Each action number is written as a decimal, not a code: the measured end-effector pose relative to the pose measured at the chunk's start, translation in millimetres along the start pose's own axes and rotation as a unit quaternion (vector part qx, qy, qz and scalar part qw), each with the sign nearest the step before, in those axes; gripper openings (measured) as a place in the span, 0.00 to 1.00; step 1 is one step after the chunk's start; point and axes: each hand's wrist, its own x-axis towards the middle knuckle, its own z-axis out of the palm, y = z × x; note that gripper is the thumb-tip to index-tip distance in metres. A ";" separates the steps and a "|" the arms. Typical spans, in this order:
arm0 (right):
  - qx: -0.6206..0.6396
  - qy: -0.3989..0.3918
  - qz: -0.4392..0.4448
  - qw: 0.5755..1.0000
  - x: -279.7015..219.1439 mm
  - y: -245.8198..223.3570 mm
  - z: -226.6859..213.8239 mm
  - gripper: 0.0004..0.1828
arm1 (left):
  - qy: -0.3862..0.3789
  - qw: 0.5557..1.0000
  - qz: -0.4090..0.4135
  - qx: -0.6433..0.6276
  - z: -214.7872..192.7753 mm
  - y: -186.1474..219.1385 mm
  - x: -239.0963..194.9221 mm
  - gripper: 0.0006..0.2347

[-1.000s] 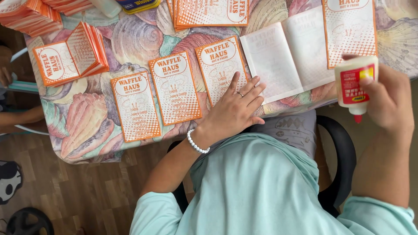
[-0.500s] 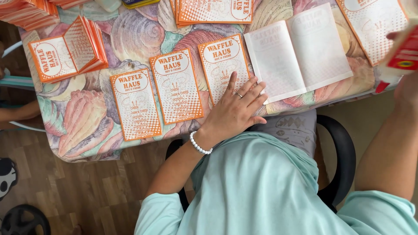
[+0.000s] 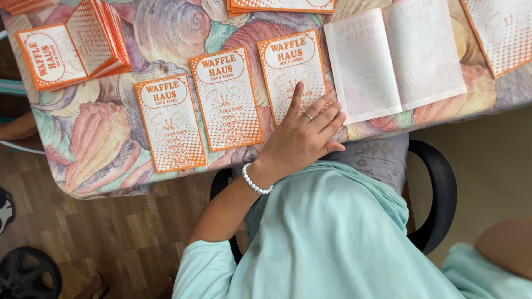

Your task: Folding and applying glue to paper sleeves to assemble them.

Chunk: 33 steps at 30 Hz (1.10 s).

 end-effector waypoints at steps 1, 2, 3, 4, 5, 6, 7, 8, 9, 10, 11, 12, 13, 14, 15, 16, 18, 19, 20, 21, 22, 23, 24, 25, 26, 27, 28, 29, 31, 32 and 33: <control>-0.004 -0.035 0.001 0.999 3.4 -10.0 7.1 0.82 | 0.006 1.000 -0.005 -0.017 -0.6 -1.2 -0.6 0.22; -0.009 -0.070 0.002 0.997 -0.6 -19.9 5.7 0.88 | 0.012 0.999 -0.010 -0.034 -1.3 -2.3 -1.2 0.19; -0.009 -0.071 0.002 0.997 39.2 -91.7 44.5 0.88 | 0.012 0.999 -0.012 -0.034 -1.7 -3.7 0.2 0.19; 0.067 0.249 -0.071 0.964 68.7 -181.6 88.3 0.52 | 0.016 0.999 -0.003 -0.039 -1.7 -4.9 1.4 0.17; 0.145 0.540 -0.113 0.821 74.1 -287.1 132.6 0.27 | 0.015 0.999 0.001 -0.047 -3.0 -3.2 -1.0 0.16; 0.149 0.537 -0.109 0.823 86.1 -301.3 142.6 0.27 | 0.010 0.999 -0.003 -0.049 -3.3 -1.1 -5.0 0.16; 0.165 0.562 -0.099 0.804 99.4 -314.9 148.2 0.21 | 0.008 0.999 0.004 -0.037 -2.6 -2.4 -3.7 0.17; 0.182 0.588 -0.089 0.783 112.5 -329.0 153.4 0.18 | 0.005 1.000 0.012 -0.024 -2.5 -3.5 -2.2 0.19; 0.179 0.589 -0.092 0.782 120.6 -341.7 156.3 0.18 | 0.008 1.000 0.015 -0.023 -1.9 -4.0 -1.9 0.19; 0.151 0.560 -0.043 0.813 129.1 -354.2 159.5 0.11 | 0.010 1.000 0.020 -0.013 -1.0 -4.7 -2.0 0.19; 0.123 0.527 0.009 0.841 136.1 -366.8 164.6 0.11 | 0.009 1.000 0.022 -0.006 0.2 -3.5 -4.0 0.19; 0.121 0.526 0.010 0.842 139.4 -375.2 166.6 0.11 | 0.010 1.000 0.022 -0.007 -0.9 -4.0 -3.3 0.19; 0.120 0.504 0.015 0.855 142.7 -383.5 169.2 0.13 | 0.014 0.999 0.022 -0.021 -1.8 -4.2 -3.3 0.17; 0.119 0.482 0.021 0.868 146.2 -391.5 171.8 0.16 | 0.017 0.999 0.022 -0.034 -2.3 -4.5 -3.3 0.15; 0.120 0.479 0.022 0.869 147.8 -393.0 174.2 0.16 | 0.015 0.999 0.019 -0.036 -1.6 -4.9 -4.1 0.15; 0.126 0.479 0.018 0.868 149.1 -394.3 176.3 0.14 | 0.021 0.999 0.020 -0.033 -0.8 -5.1 -4.7 0.15; 0.131 0.482 0.017 0.866 150.8 -395.4 180.5 0.13 | 0.026 0.999 0.024 -0.033 -0.1 -5.5 -5.1 0.15; 0.135 0.483 0.011 0.865 152.0 -395.3 182.0 0.13 | 0.022 0.999 0.025 -0.036 -0.6 -5.7 -5.2 0.15; 0.138 0.484 0.005 0.864 153.0 -395.3 183.2 0.12 | 0.018 0.999 0.025 -0.038 -1.3 -5.9 -5.0 0.15; 0.138 0.484 0.006 0.864 153.6 -394.3 184.2 0.12 | 0.018 0.999 0.025 -0.038 -1.1 -5.9 -5.0 0.15; 0.129 0.487 0.006 0.864 154.2 -393.3 185.2 0.13 | 0.017 0.999 0.023 -0.038 -0.9 -6.0 -5.0 0.16; 0.119 0.488 0.008 0.864 154.5 -392.3 186.5 0.14 | 0.017 0.999 0.020 -0.037 -0.7 -5.6 -5.4 0.18; 0.120 0.488 0.009 0.865 154.4 -391.6 188.1 0.14 | 0.016 0.999 0.020 -0.038 -0.6 -5.8 -5.5 0.18; 0.110 0.492 0.004 0.863 154.0 -391.0 189.7 0.14 | 0.016 0.999 0.019 -0.036 -0.5 -5.6 -5.7 0.18; 0.100 0.497 0.000 0.862 153.5 -390.2 191.4 0.14 | 0.015 0.999 0.019 -0.034 -0.4 -5.4 -5.9 0.19; 0.101 0.496 0.001 0.863 153.2 -389.9 192.0 0.14 | 0.014 0.999 0.018 -0.035 -0.4 -5.6 -6.0 0.19; 0.099 0.498 -0.002 0.862 152.7 -389.6 192.6 0.14 | 0.015 0.999 0.018 -0.032 -0.5 -5.7 -6.0 0.20; 0.097 0.501 -0.005 0.860 152.1 -389.4 192.8 0.13 | 0.017 0.999 0.020 -0.029 -0.8 -5.9 -5.5 0.22; 0.099 0.505 -0.007 0.857 152.6 -388.4 192.4 0.13 | 0.013 0.999 0.019 -0.036 -0.8 -5.8 -5.9 0.21; 0.100 0.510 -0.010 0.854 152.9 -387.9 191.8 0.13 | 0.011 0.999 0.018 -0.042 -0.9 -5.9 -5.7 0.21; 0.101 0.510 -0.009 0.854 152.7 -387.3 190.7 0.13 | 0.010 0.999 0.018 -0.043 -1.1 -5.8 -5.5 0.21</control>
